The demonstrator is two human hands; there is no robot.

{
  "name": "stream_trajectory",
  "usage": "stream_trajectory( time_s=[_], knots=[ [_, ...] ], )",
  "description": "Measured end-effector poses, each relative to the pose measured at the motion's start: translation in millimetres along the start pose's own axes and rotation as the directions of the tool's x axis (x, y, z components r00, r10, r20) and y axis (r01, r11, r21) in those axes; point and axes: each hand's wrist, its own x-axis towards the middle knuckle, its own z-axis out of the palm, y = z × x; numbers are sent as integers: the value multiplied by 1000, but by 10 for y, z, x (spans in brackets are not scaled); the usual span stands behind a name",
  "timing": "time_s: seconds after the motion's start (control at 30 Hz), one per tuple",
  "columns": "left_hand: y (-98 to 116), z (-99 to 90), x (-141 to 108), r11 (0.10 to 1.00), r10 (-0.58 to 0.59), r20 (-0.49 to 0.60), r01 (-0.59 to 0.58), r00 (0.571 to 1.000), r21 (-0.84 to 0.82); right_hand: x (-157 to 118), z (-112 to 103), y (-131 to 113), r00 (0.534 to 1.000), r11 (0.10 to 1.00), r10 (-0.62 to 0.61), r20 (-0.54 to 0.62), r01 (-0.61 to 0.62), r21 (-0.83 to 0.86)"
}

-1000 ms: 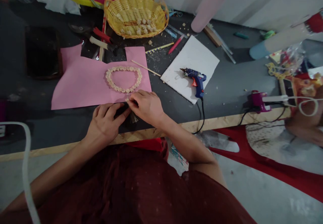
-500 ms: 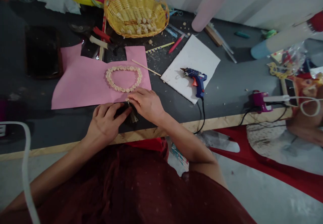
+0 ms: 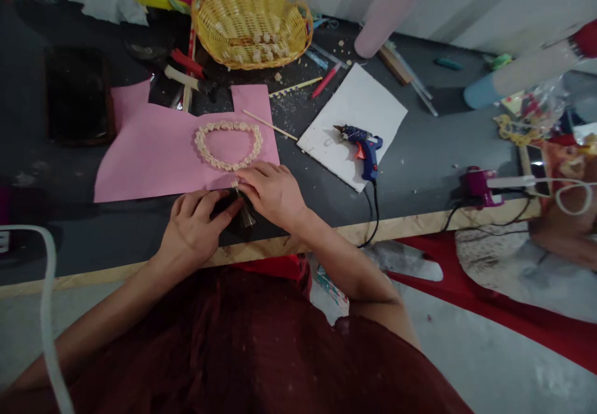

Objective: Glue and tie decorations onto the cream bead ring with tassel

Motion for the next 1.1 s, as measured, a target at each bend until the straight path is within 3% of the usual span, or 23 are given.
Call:
stream_trajectory(
  time_s=[0.23, 0.6, 0.87, 1.1],
  knots=[
    [11, -23, 12, 1000, -2, 17, 2, 1000, 6, -203, -297, 267, 977, 995, 92, -190, -86, 40],
    [64, -83, 38, 999, -41, 64, 39, 997, 24, -478, -198, 311, 981, 982, 187, -57, -186, 18],
    [56, -53, 44, 999, -26, 51, 24, 998, 37, -420, -206, 268, 988, 981, 149, -31, -152, -120],
    [60, -36, 40, 998, -31, 42, 29, 999, 47, -210, -135, -42, 993, 990, 83, -87, -92, -105]
  ],
)
